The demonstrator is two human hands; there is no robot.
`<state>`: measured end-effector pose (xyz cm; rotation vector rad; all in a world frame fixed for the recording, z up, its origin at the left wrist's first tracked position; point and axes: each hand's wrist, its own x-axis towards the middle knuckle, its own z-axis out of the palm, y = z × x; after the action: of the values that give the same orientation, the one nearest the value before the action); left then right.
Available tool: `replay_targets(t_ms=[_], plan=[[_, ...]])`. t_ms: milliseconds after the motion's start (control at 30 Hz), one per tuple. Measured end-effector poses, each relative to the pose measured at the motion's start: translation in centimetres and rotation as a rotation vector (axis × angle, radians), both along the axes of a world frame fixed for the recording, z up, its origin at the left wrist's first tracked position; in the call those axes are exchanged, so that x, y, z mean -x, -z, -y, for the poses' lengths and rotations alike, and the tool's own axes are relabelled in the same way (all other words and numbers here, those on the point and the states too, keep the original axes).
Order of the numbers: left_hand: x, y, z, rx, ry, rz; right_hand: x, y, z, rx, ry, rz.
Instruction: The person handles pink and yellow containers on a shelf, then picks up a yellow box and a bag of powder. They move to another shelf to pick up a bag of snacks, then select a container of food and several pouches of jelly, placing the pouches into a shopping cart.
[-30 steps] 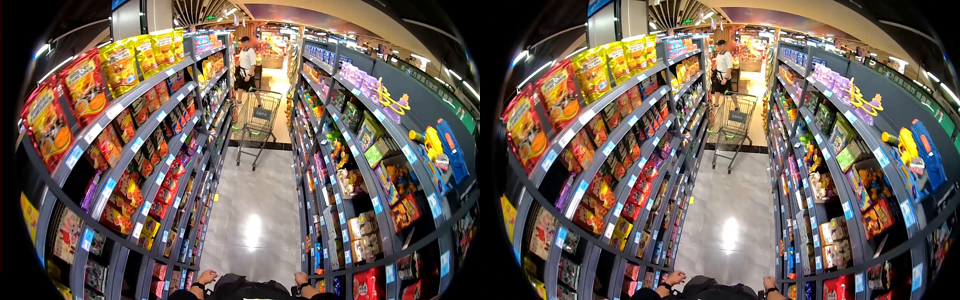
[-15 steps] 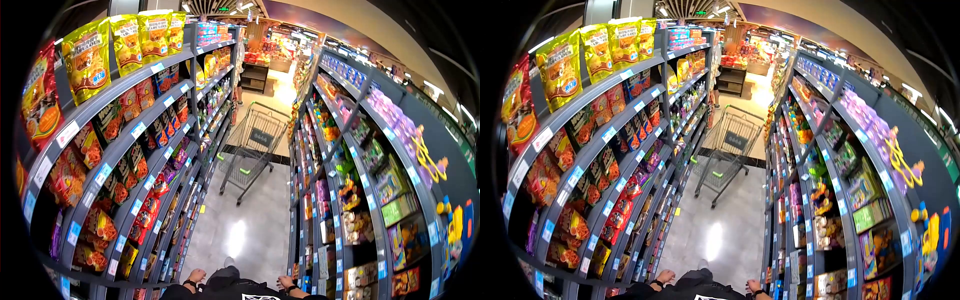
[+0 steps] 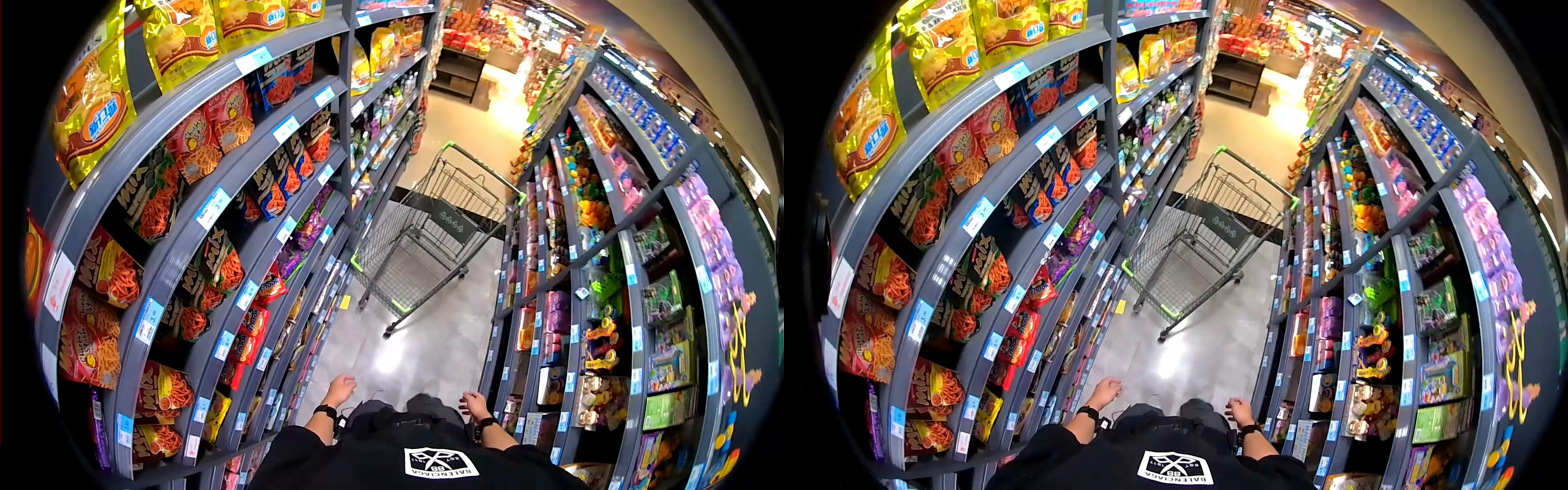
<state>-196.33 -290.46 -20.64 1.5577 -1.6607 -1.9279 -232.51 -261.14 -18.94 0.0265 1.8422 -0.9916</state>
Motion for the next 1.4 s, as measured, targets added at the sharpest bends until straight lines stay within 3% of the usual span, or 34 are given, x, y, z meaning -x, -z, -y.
replay_targets(t_ms=[200, 333, 400, 467, 533, 600, 633, 700, 800, 867, 933, 1000, 1200, 1300, 1400], plan=[[-3.0, 2.8, -0.9, 0.009, -0.100, 0.134, 8.0, -0.3, 8.5, -0.028, -0.165, 0.018], [-2.9, 1.8, -2.3, -0.121, -0.453, 0.201, 16.1, 0.0, 15.7, 0.031, -0.211, -0.140], [-1.7, 0.1, -3.0, -0.129, -0.653, 0.184, 21.6, 1.2, 20.1, 0.060, -0.220, -0.326], [0.7, -2.0, -4.5, -0.098, -0.852, 0.073, 28.4, 4.1, 24.3, 0.189, -0.387, -0.933], [3.2, -3.1, -5.7, -0.091, -0.936, 0.070, 32.7, 0.7, 28.8, 0.242, -0.385, -1.168], [5.5, -3.3, -7.7, -0.090, -1.013, 0.071, 34.2, -6.0, 32.8, 0.050, -0.394, -1.370], [6.6, -2.7, -9.0, -0.074, -1.032, 0.052, 34.8, -8.5, 34.0, 0.088, -0.406, -1.380], [9.1, -3.4, -11.3, -0.100, -1.069, 0.045, 37.8, -8.1, 36.7, 0.089, -0.479, -1.469], [12.6, -4.1, -15.2, -0.184, -1.084, 0.094, 38.9, -8.0, 38.5, -0.069, -0.589, -1.275], [14.5, -3.9, -17.3, -0.266, -1.085, 0.177, 39.7, -5.9, 38.9, 0.036, -0.731, -1.085], [16.4, -5.0, -19.4, -0.315, -1.103, 0.188, 39.2, -5.2, 39.2, -0.078, -0.839, -1.080], [18.0, -5.1, -21.5, -0.287, -1.183, 0.124, 38.3, -3.8, 39.7, -0.174, -0.774, -0.804], [21.5, -5.0, -25.9, -0.266, -1.351, 0.034, 32.0, -7.7, 37.2, -0.103, -0.907, -1.000], [21.6, 0.0, -28.7, -0.241, -1.312, -0.015, 31.2, -8.6, 36.2, -0.034, -0.917, -1.017], [21.3, 1.4, -30.6, -0.112, -1.227, 0.011, 30.7, -6.3, 35.7, 0.075, -0.932, -0.969]])
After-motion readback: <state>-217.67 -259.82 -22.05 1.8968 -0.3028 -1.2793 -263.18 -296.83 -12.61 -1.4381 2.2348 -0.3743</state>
